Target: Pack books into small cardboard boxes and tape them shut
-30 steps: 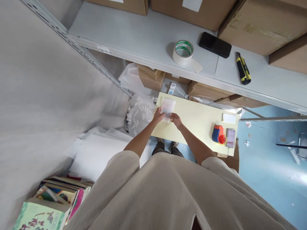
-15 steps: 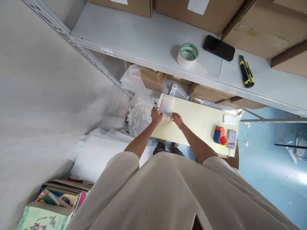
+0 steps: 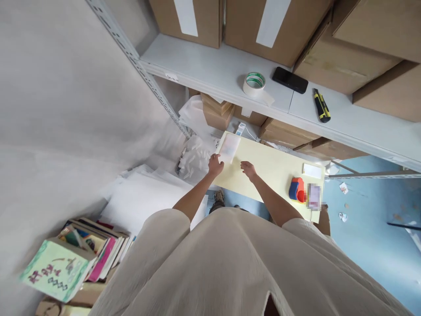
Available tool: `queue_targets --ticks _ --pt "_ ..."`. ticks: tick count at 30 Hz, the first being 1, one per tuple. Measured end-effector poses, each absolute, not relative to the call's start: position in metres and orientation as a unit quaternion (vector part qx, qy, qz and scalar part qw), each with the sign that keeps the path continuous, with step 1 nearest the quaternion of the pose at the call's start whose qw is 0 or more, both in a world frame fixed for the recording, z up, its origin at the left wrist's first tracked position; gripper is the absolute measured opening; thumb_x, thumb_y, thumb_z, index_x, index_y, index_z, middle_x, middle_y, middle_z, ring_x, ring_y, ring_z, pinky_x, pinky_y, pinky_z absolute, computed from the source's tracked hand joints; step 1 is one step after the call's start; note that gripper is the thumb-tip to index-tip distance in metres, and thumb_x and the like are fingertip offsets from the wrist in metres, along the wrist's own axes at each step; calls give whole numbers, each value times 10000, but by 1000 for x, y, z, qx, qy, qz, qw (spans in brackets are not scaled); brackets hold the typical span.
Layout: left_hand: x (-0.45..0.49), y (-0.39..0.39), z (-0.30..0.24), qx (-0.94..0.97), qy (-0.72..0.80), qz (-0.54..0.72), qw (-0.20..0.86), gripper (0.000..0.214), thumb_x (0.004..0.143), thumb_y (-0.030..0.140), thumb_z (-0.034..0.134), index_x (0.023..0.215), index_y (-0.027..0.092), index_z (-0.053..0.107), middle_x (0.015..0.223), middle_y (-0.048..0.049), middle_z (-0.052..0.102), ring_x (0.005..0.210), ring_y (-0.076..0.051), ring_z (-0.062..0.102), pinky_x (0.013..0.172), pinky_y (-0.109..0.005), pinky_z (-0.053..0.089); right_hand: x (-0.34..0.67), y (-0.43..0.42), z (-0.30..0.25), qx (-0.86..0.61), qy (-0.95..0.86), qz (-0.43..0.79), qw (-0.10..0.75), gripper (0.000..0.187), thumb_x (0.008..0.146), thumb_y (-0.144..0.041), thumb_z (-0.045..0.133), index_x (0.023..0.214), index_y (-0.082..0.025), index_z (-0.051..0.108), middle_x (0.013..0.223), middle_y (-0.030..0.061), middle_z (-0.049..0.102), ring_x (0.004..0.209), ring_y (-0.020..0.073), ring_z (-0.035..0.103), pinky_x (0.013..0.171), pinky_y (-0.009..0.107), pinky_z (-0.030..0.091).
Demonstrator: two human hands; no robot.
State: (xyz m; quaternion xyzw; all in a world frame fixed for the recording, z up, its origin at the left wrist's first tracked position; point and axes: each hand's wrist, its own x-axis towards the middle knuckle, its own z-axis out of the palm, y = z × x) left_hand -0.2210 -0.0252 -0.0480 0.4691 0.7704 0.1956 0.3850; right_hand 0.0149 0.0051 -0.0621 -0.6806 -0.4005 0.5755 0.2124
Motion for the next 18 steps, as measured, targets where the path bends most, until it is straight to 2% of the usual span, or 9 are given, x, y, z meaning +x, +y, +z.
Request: queue_targets --ticks 7,11,18 --pt "-191 -119 -26 405 807 242 356 531 954 195 636 1483 242 640 1674 -176 566 1567 -399 549 1297 -539 479 37 -31 -46 -619 -467 603 187 370 762 -420 790 1085 -242 789 1184 105 811 1036 253 739 795 337 567" --pt "-163 -189 -20 357 834 258 333 490 944 179 652 1429 249 676 1640 -154 599 1543 -376 578 1303 -516 483 47 -66 -43 -582 -509 613 160 371 765 -430 772 1081 -236 787 1116 93 810 1023 252 743 814 342 570" --pt "-139 -299 -10 282 863 273 317 470 935 174 695 1396 264 719 1661 -147 604 1538 -390 596 1303 -541 491 25 -127 -34 -526 -562 632 93 335 752 -427 741 1027 -238 768 982 59 797 965 248 747 779 328 569"
